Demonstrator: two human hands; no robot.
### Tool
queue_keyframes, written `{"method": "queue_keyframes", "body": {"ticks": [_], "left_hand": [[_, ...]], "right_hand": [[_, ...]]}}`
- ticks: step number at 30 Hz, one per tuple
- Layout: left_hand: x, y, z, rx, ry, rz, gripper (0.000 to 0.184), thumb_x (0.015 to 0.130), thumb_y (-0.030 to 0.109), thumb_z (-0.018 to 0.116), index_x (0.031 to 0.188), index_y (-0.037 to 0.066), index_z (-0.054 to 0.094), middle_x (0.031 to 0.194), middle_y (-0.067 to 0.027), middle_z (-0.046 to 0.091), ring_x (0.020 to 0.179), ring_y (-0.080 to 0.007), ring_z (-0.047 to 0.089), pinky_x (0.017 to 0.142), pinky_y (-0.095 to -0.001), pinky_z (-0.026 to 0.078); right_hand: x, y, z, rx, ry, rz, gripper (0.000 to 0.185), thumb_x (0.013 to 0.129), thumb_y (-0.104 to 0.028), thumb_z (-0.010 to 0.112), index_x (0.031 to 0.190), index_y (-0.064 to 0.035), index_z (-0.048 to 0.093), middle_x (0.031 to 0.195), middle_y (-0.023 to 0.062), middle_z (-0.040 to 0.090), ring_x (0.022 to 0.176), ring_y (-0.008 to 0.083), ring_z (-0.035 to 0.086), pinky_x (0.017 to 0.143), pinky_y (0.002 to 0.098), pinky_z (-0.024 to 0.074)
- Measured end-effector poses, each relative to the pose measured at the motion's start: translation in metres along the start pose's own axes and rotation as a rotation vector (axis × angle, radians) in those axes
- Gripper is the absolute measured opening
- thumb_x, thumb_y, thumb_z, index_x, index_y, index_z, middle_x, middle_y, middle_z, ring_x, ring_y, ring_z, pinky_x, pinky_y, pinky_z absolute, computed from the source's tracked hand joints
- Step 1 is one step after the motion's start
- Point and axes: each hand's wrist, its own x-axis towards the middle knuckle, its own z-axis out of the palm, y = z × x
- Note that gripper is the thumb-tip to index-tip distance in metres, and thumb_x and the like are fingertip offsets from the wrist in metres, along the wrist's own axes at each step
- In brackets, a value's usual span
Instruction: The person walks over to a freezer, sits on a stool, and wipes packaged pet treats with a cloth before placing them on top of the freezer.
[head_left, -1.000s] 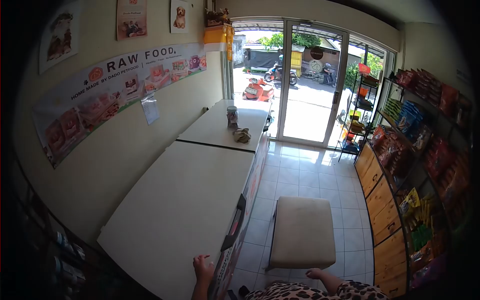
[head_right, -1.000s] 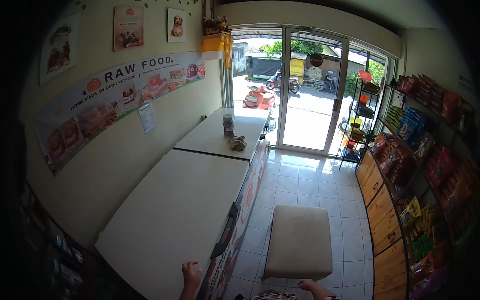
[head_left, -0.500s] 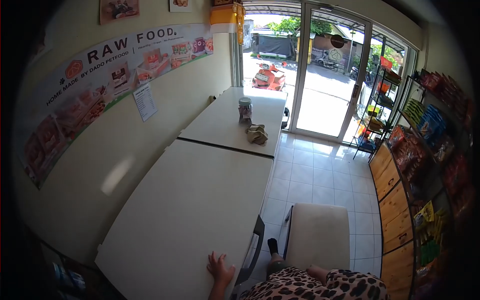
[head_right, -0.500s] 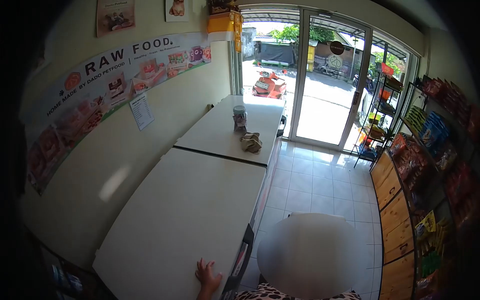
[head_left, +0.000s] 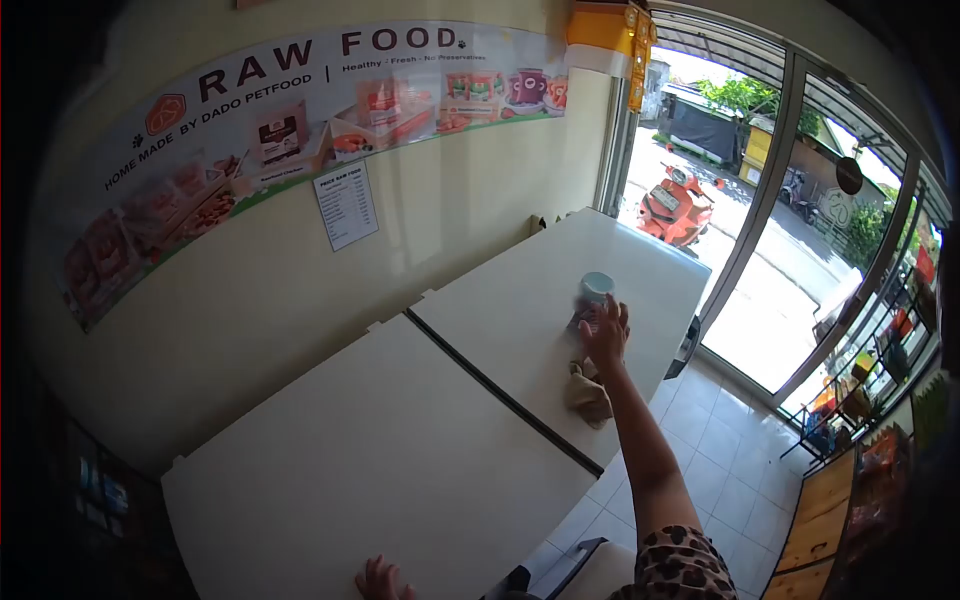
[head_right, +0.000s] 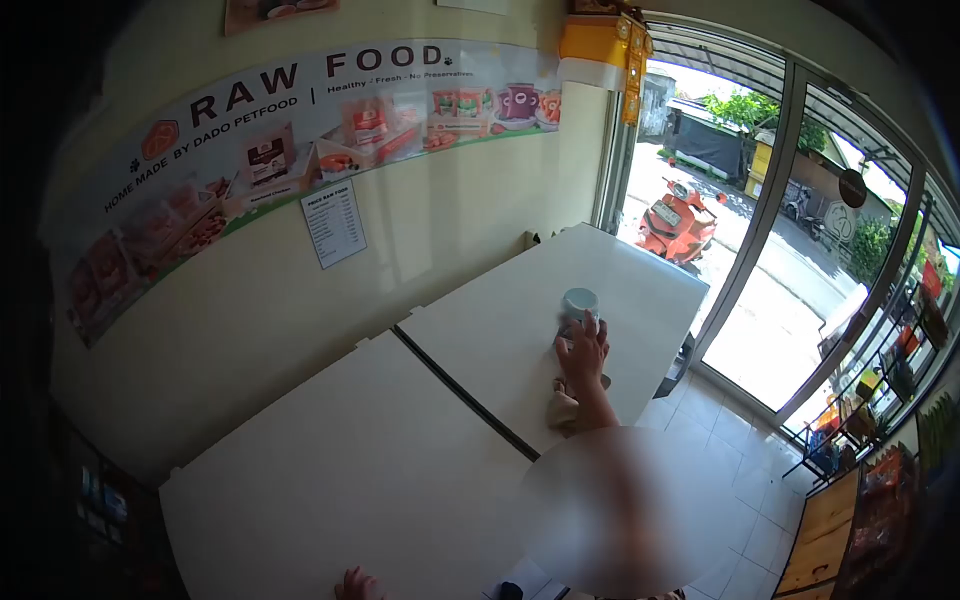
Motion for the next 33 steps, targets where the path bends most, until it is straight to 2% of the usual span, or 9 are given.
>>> {"method": "queue_keyframes", "body": {"ticks": [5,7,9,13,17,23,27,30,33], "left_hand": [[0.003,0.000,0.001,0.026,0.079,-0.013,0.043,0.074,0.016,0.058,0.114,0.007,0.044,0.129,-0.0171,0.036,0.119,-0.0366,0.032,0.093,-0.0542,0.026],[0.005,0.000,0.006,0.050,0.105,0.045,0.038,0.077,0.016,0.054,0.112,0.005,0.045,0.126,-0.0171,0.039,0.116,-0.0367,0.035,0.090,-0.0528,0.028],[0.007,0.002,0.006,0.065,0.099,0.030,0.037,0.077,0.016,0.053,0.112,0.005,0.045,0.125,-0.0170,0.040,0.115,-0.0364,0.036,0.090,-0.0527,0.029],[0.011,-0.002,0.002,-0.002,0.130,0.066,0.036,0.077,0.016,0.052,0.112,0.005,0.046,0.124,-0.0166,0.040,0.114,-0.0360,0.037,0.089,-0.0517,0.030],[0.012,-0.002,-0.003,0.010,0.110,0.077,0.036,0.078,0.017,0.051,0.111,0.004,0.046,0.124,-0.0169,0.040,0.114,-0.0362,0.037,0.088,-0.0508,0.031],[0.010,0.000,0.001,-0.038,0.167,0.146,0.033,0.078,0.016,0.049,0.109,0.003,0.047,0.118,-0.0173,0.043,0.107,-0.0361,0.041,0.086,-0.0498,0.032],[0.014,-0.003,0.002,0.010,0.234,0.171,0.029,0.078,0.016,0.050,0.104,0.004,0.050,0.113,-0.0175,0.047,0.102,-0.0354,0.044,0.084,-0.0481,0.034],[0.004,-0.017,0.020,0.001,0.267,0.176,0.035,0.077,0.019,0.052,0.108,0.004,0.049,0.116,-0.0167,0.046,0.104,-0.0345,0.044,0.085,-0.0465,0.034],[0.003,-0.019,0.038,-0.312,0.409,-0.146,0.045,0.075,0.024,0.057,0.115,0.005,0.048,0.122,-0.0151,0.045,0.108,-0.0319,0.044,0.090,-0.0450,0.034]], "right_hand": [[0.132,0.019,0.028,-0.168,-0.397,0.198,0.075,0.062,-0.051,0.068,0.124,-0.0160,0.045,0.140,0.0112,0.023,0.130,0.0359,0.018,0.101,0.0505,0.0248],[0.181,0.068,0.075,-0.177,-0.736,0.111,0.089,0.056,-0.053,0.072,0.130,-0.0190,0.036,0.141,0.0184,0.019,0.128,0.0394,0.020,0.099,0.0447,0.0324],[0.183,0.064,0.090,-0.076,-0.844,0.227,0.082,0.057,-0.053,0.071,0.126,-0.0176,0.043,0.136,0.0135,0.030,0.124,0.0338,0.030,0.095,0.0414,0.0374],[0.152,0.001,0.056,-0.250,-0.725,0.174,0.086,0.053,-0.048,0.072,0.127,-0.0182,0.040,0.135,0.0171,0.030,0.122,0.0381,0.032,0.094,0.0396,0.0389],[0.087,-0.023,0.040,-0.246,-0.386,0.096,0.066,0.058,-0.030,0.067,0.119,-0.0158,0.044,0.121,0.0148,0.039,0.113,0.0373,0.036,0.082,0.0485,0.0447],[0.015,-0.022,0.039,-0.347,-0.253,-0.391,0.059,0.057,-0.029,0.068,0.111,-0.0200,0.048,0.117,0.0116,0.039,0.105,0.0349,0.039,0.072,0.0483,0.0464],[0.013,-0.055,-0.010,-0.029,-0.296,-0.164,0.058,0.058,-0.029,0.068,0.112,-0.0181,0.049,0.116,0.0128,0.041,0.103,0.0347,0.041,0.079,0.0460,0.0449],[-0.038,-0.099,-0.073,0.245,-0.279,-0.347,0.055,0.062,-0.031,0.068,0.111,-0.0162,0.049,0.112,0.0129,0.043,0.105,0.0363,0.041,0.082,0.0464,0.0429],[-0.100,-0.143,-0.128,0.548,-0.443,-0.490,0.061,0.061,-0.033,0.069,0.114,-0.0132,0.047,0.114,0.0137,0.042,0.107,0.0351,0.041,0.088,0.0436,0.0396]]}}
